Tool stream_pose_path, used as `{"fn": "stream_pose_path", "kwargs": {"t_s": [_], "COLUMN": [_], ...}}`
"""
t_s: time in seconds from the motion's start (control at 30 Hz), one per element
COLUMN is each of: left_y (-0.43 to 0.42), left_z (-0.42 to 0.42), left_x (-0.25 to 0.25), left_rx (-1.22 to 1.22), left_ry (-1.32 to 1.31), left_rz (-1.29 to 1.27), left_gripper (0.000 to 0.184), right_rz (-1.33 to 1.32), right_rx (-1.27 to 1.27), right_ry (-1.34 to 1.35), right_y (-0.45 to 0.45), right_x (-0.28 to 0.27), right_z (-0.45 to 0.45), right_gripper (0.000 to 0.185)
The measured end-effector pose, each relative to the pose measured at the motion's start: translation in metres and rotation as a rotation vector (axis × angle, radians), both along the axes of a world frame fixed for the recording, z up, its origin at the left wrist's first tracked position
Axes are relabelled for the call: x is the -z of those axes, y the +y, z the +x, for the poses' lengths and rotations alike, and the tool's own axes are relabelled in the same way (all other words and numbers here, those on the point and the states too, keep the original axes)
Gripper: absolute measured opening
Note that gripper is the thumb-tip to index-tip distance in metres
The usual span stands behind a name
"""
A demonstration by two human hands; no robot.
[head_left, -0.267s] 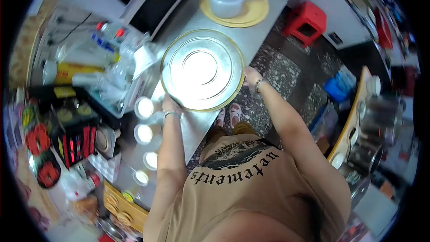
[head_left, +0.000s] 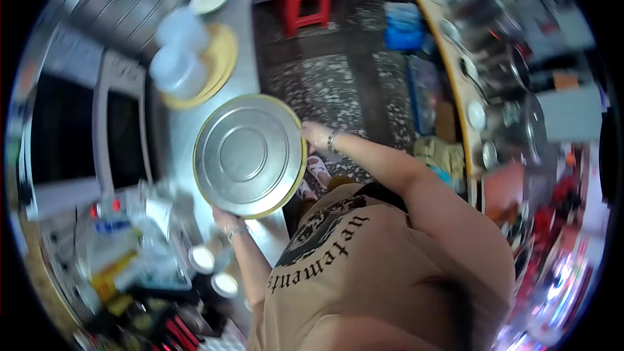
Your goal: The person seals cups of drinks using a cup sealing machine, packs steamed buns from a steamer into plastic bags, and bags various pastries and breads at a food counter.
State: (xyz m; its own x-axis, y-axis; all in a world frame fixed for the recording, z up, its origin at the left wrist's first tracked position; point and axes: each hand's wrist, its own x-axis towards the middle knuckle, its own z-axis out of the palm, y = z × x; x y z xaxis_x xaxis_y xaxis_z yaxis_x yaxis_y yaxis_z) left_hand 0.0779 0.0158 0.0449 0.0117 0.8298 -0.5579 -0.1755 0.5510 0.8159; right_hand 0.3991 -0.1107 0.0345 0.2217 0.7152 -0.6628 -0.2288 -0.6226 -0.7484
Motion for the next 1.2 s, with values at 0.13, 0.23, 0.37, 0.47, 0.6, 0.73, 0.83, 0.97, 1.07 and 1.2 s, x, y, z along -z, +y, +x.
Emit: {"fn": "stream_pose_path", "kwargs": {"t_s": [0.13, 0.23, 0.37, 0.47, 0.6, 0.73, 0.83, 0.97, 1.07, 1.2], "left_y": [-0.006, 0.004, -0.018, -0.076, -0.209, -0.345, -0.444, -0.537, -0.563, -0.556], "left_z": [0.058, 0.116, 0.240, 0.343, 0.468, 0.569, 0.630, 0.702, 0.739, 0.816], "left_x": [-0.004, -0.036, -0.127, -0.194, -0.265, -0.313, -0.346, -0.331, -0.320, -0.263], "left_rx": [0.170, 0.536, 0.368, 0.132, 0.004, 1.137, 1.401, 1.584, 1.510, 1.786], "left_ry": [0.287, 0.542, 1.048, 0.939, 0.540, -1.079, -1.009, -1.068, -1.102, -0.717], "left_rz": [0.301, 0.700, 2.000, 2.087, 2.205, 1.707, 1.887, 0.554, 0.153, 0.117], "left_gripper": [0.044, 0.043, 0.050, 0.048, 0.038, 0.021, 0.020, 0.048, 0.046, 0.051], "right_rz": [-0.008, 0.181, 0.360, 0.780, 1.031, 1.019, 0.951, 1.014, 1.115, 0.994], "right_rx": [0.147, 0.528, 0.582, 1.026, 1.210, 1.223, 1.448, 1.647, 1.709, 1.775], "right_ry": [-0.297, -0.149, -0.414, 0.276, 0.404, 0.271, 0.139, 0.022, -0.255, -0.529], "right_y": [-0.085, -0.158, -0.257, -0.354, -0.499, -0.625, -0.683, -0.740, -0.772, -0.793], "right_x": [-0.034, -0.062, -0.143, -0.219, -0.256, -0.236, -0.218, -0.214, -0.244, -0.304], "right_z": [0.028, 0.057, 0.116, 0.162, 0.217, 0.229, 0.203, 0.240, 0.289, 0.366], "right_gripper": [0.033, 0.030, 0.040, 0.074, 0.099, 0.081, 0.053, 0.048, 0.052, 0.049]}}
